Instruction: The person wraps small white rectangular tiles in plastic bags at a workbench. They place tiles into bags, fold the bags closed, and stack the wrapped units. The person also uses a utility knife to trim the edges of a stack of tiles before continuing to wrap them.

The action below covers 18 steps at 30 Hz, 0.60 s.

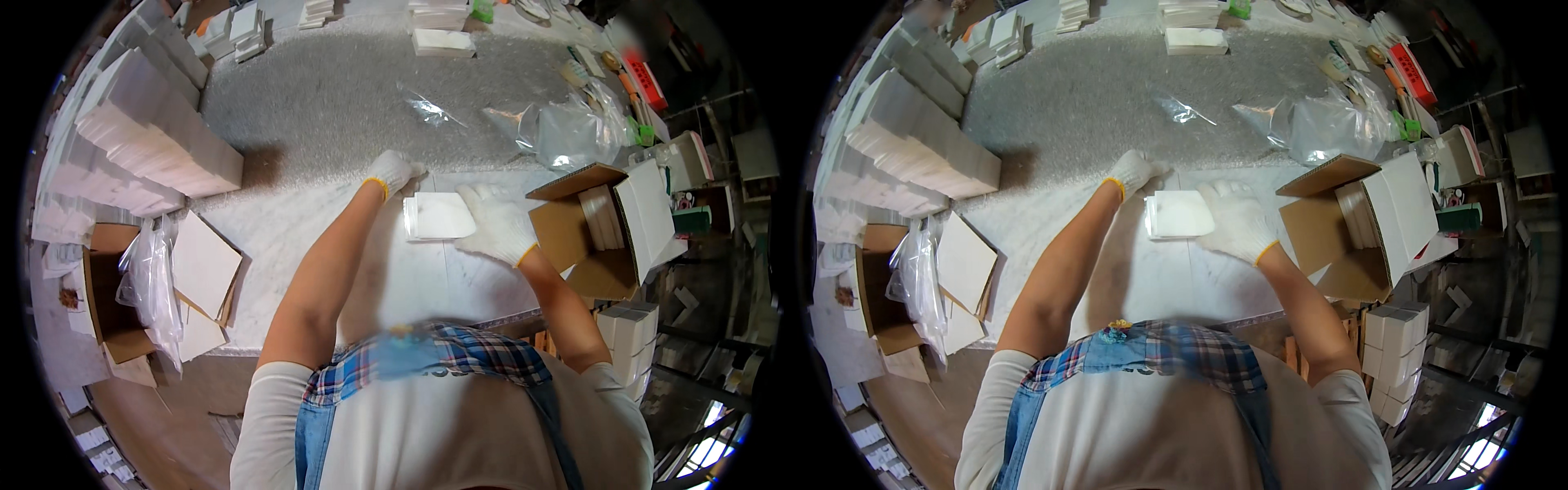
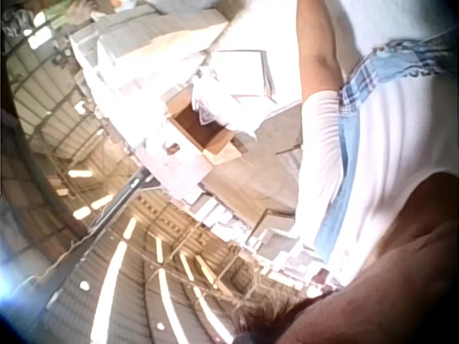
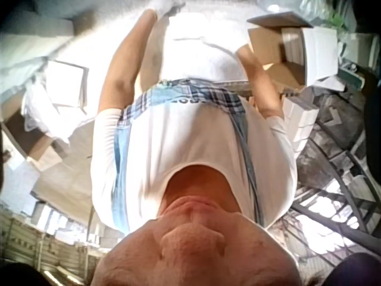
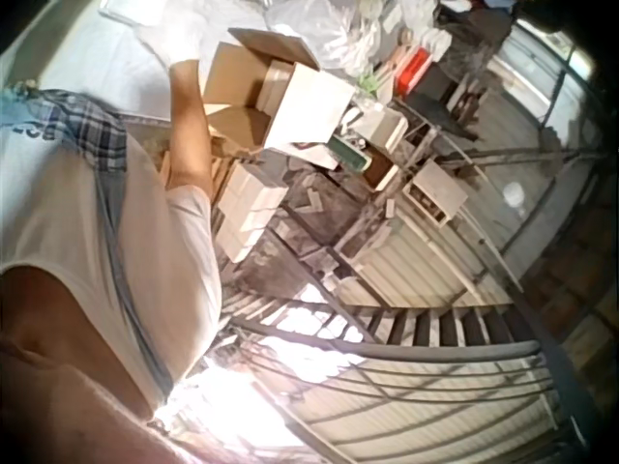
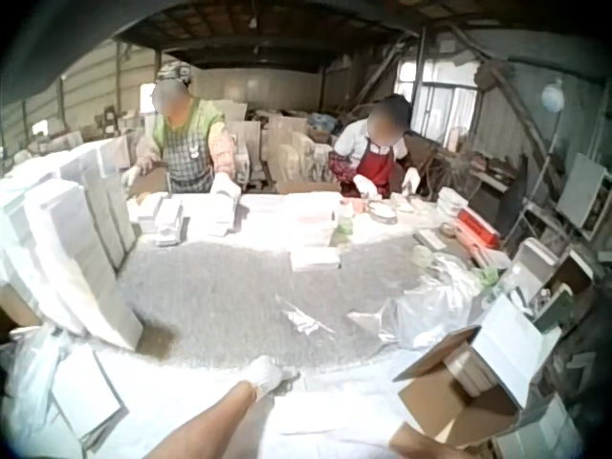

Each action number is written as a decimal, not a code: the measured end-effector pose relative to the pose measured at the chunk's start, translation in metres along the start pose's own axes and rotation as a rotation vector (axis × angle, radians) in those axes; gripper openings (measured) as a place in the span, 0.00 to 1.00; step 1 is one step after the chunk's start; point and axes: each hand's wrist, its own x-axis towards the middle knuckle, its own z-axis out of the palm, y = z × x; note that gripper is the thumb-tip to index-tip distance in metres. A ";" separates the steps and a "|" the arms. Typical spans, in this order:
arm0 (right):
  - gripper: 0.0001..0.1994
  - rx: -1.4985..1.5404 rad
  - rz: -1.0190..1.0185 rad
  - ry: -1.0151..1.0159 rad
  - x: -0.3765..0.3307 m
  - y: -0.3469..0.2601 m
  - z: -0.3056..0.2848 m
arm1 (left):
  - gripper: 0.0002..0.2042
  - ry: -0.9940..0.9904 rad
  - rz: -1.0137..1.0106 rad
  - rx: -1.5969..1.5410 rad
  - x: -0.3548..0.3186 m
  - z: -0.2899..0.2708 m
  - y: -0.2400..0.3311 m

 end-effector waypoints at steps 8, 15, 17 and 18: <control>0.42 -0.021 -0.066 0.032 0.004 0.004 0.018 | 0.14 0.054 0.058 0.099 0.021 0.003 -0.019; 0.47 0.139 0.085 0.080 0.001 0.010 0.010 | 0.31 0.152 0.084 0.382 0.026 0.005 -0.012; 0.46 0.358 0.392 0.144 0.001 0.012 0.008 | 0.28 0.137 0.118 0.339 0.036 0.008 -0.012; 0.47 0.537 0.470 0.172 0.002 0.020 0.011 | 0.27 0.129 0.135 0.317 0.043 0.011 -0.014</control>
